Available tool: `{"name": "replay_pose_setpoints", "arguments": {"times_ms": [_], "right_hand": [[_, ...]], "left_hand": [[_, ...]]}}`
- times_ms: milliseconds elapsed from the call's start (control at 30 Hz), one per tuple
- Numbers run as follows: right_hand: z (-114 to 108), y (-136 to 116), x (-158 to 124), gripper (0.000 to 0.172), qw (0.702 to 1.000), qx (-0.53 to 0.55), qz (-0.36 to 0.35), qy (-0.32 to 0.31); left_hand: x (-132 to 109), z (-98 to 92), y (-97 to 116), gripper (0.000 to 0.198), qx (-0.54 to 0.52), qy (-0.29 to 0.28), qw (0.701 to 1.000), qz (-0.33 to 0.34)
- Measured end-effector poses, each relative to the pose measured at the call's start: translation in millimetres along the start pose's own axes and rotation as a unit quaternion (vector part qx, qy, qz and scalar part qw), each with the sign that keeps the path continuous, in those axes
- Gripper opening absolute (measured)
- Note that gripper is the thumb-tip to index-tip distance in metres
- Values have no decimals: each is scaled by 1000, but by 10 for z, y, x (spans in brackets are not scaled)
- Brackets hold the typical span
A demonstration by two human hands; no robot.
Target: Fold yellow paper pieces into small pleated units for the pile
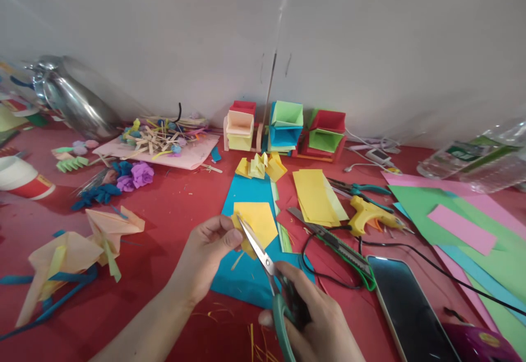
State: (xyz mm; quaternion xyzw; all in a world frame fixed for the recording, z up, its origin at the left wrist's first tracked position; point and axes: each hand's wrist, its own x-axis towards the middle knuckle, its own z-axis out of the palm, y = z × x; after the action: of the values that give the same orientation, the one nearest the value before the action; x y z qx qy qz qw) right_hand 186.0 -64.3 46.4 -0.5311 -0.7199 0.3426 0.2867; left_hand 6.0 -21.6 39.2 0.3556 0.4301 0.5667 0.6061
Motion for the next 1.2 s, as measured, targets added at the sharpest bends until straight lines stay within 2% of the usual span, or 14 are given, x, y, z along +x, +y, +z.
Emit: {"name": "replay_pose_setpoints", "arguments": {"times_ms": [167, 333, 800, 1000, 1200], "right_hand": [[4, 7, -4, 29, 1000, 9, -4, -9], [1, -6, -6, 29, 1000, 8, -9, -1], [63, 40, -20, 28, 1000, 17, 6, 6], [91, 66, -14, 29, 999, 14, -12, 26], [119, 51, -39, 25, 996, 75, 27, 34]], "left_hand": [[3, 26, -6, 24, -21, -18, 999, -20], [-16, 69, -1, 24, -57, -13, 997, -43], [-23, 79, -19, 24, -68, -15, 997, -41], [-7, 76, -47, 24, -71, -16, 997, -40], [-8, 80, -71, 25, -65, -12, 997, -44]]}}
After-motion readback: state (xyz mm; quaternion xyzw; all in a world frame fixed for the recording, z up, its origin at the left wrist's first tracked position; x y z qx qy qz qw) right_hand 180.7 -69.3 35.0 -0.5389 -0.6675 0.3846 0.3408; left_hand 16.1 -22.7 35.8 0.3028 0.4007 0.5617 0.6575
